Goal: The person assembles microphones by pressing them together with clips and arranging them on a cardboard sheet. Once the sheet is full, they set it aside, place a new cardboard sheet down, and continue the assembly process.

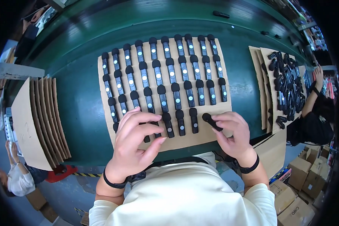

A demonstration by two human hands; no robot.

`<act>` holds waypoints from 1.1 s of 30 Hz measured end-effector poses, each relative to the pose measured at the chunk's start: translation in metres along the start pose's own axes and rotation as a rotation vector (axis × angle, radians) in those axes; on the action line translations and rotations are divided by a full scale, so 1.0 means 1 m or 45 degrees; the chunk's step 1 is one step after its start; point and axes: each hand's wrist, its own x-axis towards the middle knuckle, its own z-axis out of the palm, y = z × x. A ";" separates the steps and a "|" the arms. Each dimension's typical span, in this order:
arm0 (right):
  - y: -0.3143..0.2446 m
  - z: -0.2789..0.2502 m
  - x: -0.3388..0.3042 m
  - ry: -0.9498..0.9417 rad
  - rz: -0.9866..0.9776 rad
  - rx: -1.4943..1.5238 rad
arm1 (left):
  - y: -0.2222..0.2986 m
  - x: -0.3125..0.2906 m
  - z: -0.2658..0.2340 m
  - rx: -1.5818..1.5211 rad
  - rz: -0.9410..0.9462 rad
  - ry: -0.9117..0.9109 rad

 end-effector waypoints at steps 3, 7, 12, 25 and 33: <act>0.001 0.002 -0.015 -0.160 -0.029 -0.192 | 0.000 -0.001 0.000 0.001 0.003 0.004; -0.002 0.009 -0.027 -0.265 -0.050 -0.237 | 0.000 -0.002 -0.002 0.017 0.008 0.009; 0.004 0.012 -0.026 -0.264 -0.048 -0.268 | -0.002 -0.004 -0.005 0.015 0.010 0.028; 0.015 -0.018 0.016 -0.299 -0.021 -0.321 | -0.004 -0.002 -0.007 -0.010 0.003 0.023; 0.101 -0.074 0.132 -0.266 -0.071 -0.604 | -0.007 0.002 -0.014 -0.007 0.007 0.071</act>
